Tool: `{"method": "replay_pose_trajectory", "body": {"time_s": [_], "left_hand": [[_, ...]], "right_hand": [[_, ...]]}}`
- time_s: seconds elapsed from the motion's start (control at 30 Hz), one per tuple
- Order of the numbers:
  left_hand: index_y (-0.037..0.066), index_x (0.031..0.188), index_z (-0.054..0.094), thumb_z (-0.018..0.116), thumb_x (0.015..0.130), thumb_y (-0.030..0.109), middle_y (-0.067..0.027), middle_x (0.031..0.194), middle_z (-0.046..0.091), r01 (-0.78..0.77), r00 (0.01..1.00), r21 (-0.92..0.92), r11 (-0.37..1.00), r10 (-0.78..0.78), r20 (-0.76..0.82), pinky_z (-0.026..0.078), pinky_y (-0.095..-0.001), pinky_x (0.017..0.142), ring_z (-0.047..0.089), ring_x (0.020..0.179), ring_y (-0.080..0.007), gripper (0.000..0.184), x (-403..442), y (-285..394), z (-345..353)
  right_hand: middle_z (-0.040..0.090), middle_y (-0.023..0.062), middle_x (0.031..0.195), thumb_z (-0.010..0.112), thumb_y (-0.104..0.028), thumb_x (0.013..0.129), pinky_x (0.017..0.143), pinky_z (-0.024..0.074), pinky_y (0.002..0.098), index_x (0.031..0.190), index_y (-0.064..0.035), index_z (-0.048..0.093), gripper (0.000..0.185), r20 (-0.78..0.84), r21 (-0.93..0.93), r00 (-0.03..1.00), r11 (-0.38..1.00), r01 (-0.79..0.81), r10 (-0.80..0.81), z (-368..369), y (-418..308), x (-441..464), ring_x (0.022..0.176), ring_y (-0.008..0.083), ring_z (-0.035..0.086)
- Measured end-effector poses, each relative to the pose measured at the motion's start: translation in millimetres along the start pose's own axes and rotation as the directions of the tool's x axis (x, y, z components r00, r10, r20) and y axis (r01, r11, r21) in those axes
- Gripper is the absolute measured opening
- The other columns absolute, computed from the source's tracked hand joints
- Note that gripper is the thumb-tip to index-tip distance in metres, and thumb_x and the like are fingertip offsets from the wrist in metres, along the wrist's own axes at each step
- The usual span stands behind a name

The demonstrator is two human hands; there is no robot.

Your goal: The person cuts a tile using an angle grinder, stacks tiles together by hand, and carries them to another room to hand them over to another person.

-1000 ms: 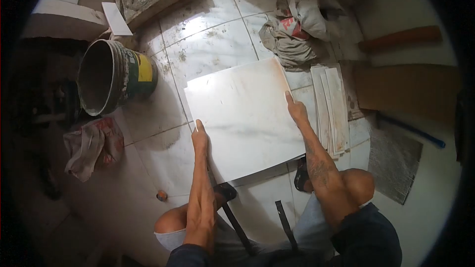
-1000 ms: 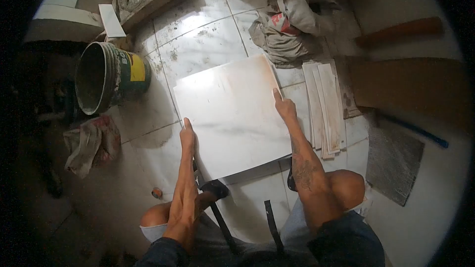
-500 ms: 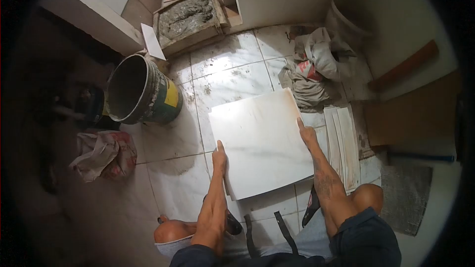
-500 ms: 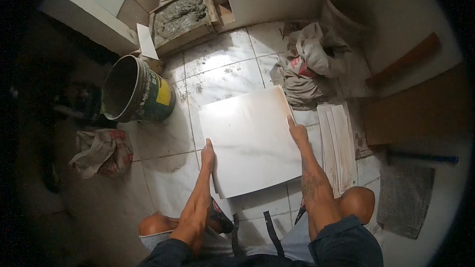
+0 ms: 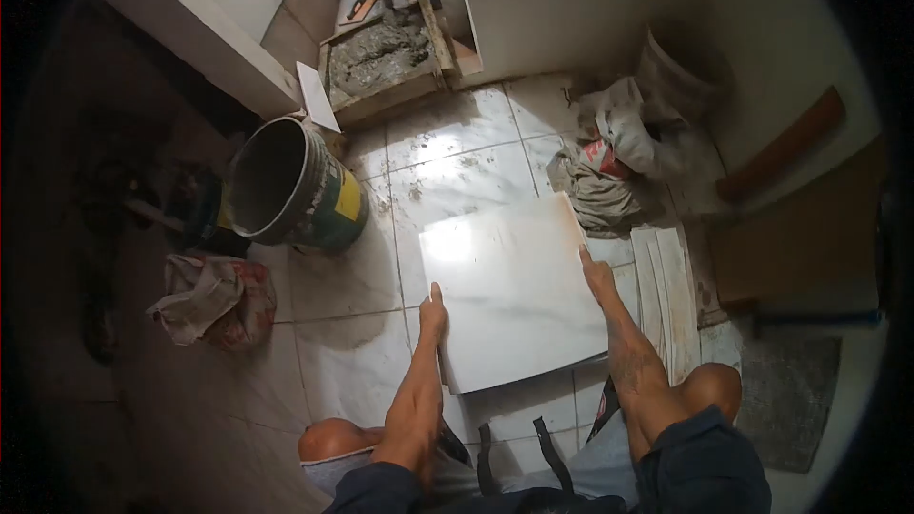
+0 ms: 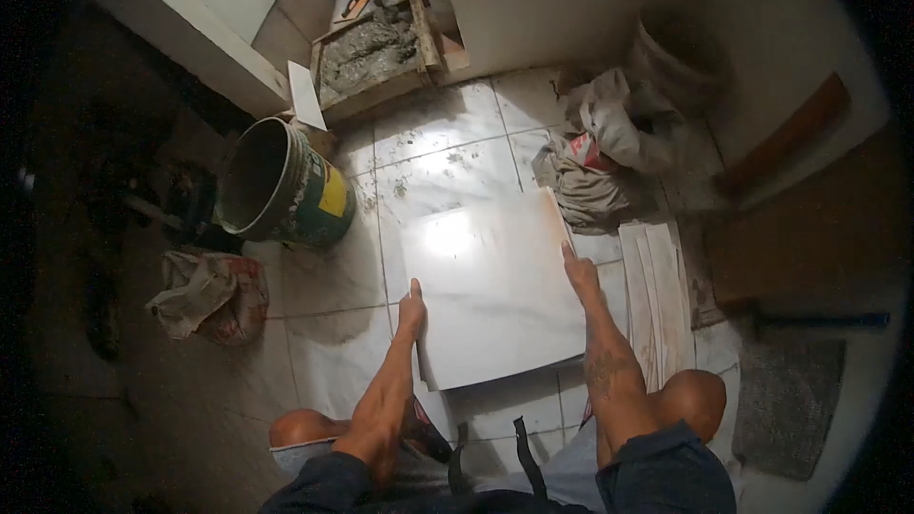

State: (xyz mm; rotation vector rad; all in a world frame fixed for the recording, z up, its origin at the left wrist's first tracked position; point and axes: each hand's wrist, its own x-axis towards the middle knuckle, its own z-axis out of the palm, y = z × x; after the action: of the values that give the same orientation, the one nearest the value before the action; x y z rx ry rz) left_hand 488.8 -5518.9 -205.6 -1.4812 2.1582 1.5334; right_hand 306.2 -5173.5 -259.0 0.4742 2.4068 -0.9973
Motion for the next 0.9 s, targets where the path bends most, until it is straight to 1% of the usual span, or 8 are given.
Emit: {"method": "replay_pose_trajectory", "body": {"time_s": [0.1,0.2,0.4,0.5,0.6,0.73,0.77,0.9], "left_hand": [[-0.013,0.126,0.058,0.036,0.100,0.062,-0.0312,0.126,0.061,-0.007,1.000,0.040,0.999,0.008,-0.014,0.041,-0.0410,0.105,0.056,0.124,-0.0385,0.083,7,-10,4],[-0.014,0.126,0.057,0.037,0.099,0.063,-0.0298,0.125,0.062,0.000,1.000,0.012,1.000,0.000,0.011,0.042,-0.0405,0.103,0.058,0.120,-0.0360,0.083,28,-33,10],[-0.013,0.126,0.057,0.040,0.099,0.062,-0.0238,0.122,0.063,0.039,0.988,-0.218,0.975,-0.005,0.152,0.045,-0.0388,0.098,0.059,0.113,-0.0287,0.082,32,-40,8],[-0.011,0.118,0.061,0.042,0.099,0.059,-0.0215,0.113,0.066,0.040,0.996,-0.143,0.989,-0.028,0.083,0.046,-0.0399,0.094,0.061,0.106,-0.0277,0.075,39,-42,5],[-0.009,0.107,0.064,0.047,0.098,0.055,-0.0213,0.104,0.067,-0.056,0.998,-0.037,0.998,0.055,-0.037,0.047,-0.0413,0.090,0.062,0.099,-0.0293,0.066,28,-39,4],[-0.011,0.117,0.064,0.055,0.094,0.051,-0.0308,0.116,0.065,-0.076,0.986,0.051,0.996,0.082,-0.145,0.046,-0.0437,0.098,0.062,0.112,-0.0393,0.066,18,-37,8],[-0.012,0.123,0.060,0.056,0.093,0.051,-0.0330,0.122,0.062,-0.054,0.994,0.048,0.997,0.058,-0.092,0.044,-0.0442,0.103,0.059,0.120,-0.0415,0.070,24,-42,7],[-0.012,0.124,0.059,0.059,0.090,0.052,-0.0334,0.125,0.060,-0.017,0.987,0.074,0.997,0.029,-0.160,0.043,-0.0447,0.105,0.057,0.122,-0.0422,0.073,11,-25,9]], "right_hand": [[0.053,0.0457,0.122,0.042,-0.075,0.090,0.105,0.0407,0.0481,0.118,0.0247,0.054,0.104,0.086,0.037,0.996,0.999,-0.038,0.035,-12,-17,-17,0.123,0.0535,0.051],[0.052,0.0430,0.127,0.038,-0.076,0.090,0.108,0.0382,0.0480,0.121,0.0232,0.054,0.105,0.109,-0.053,0.993,0.997,0.052,-0.046,-20,-25,-18,0.126,0.0529,0.048],[0.052,0.0416,0.129,0.040,-0.078,0.087,0.109,0.0377,0.0469,0.123,0.0209,0.055,0.106,0.094,0.007,0.994,0.998,-0.061,0.060,-13,-18,-10,0.129,0.0503,0.048],[0.052,0.0416,0.129,0.043,-0.077,0.087,0.110,0.0376,0.0457,0.123,0.0213,0.054,0.105,0.095,0.047,0.994,0.997,-0.060,0.056,-12,-21,-14,0.130,0.0495,0.047],[0.051,0.0418,0.131,0.045,-0.076,0.087,0.110,0.0371,0.0451,0.124,0.0221,0.053,0.105,0.075,0.092,0.996,0.994,-0.060,0.053,-11,-20,-19,0.132,0.0489,0.046],[0.049,0.0422,0.133,0.047,-0.075,0.087,0.110,0.0366,0.0448,0.124,0.0233,0.051,0.105,0.078,0.110,0.995,0.991,-0.074,0.066,-7,-19,-24,0.133,0.0483,0.045],[0.049,0.0423,0.133,0.047,-0.075,0.086,0.110,0.0365,0.0447,0.124,0.0235,0.051,0.106,0.081,0.103,0.994,0.991,-0.079,0.071,-11,-19,-25,0.133,0.0481,0.045],[0.049,0.0421,0.133,0.045,-0.076,0.087,0.110,0.0365,0.0441,0.125,0.0224,0.051,0.106,0.107,0.139,0.993,0.988,-0.073,0.058,-7,-12,-24,0.133,0.0479,0.045]]}}
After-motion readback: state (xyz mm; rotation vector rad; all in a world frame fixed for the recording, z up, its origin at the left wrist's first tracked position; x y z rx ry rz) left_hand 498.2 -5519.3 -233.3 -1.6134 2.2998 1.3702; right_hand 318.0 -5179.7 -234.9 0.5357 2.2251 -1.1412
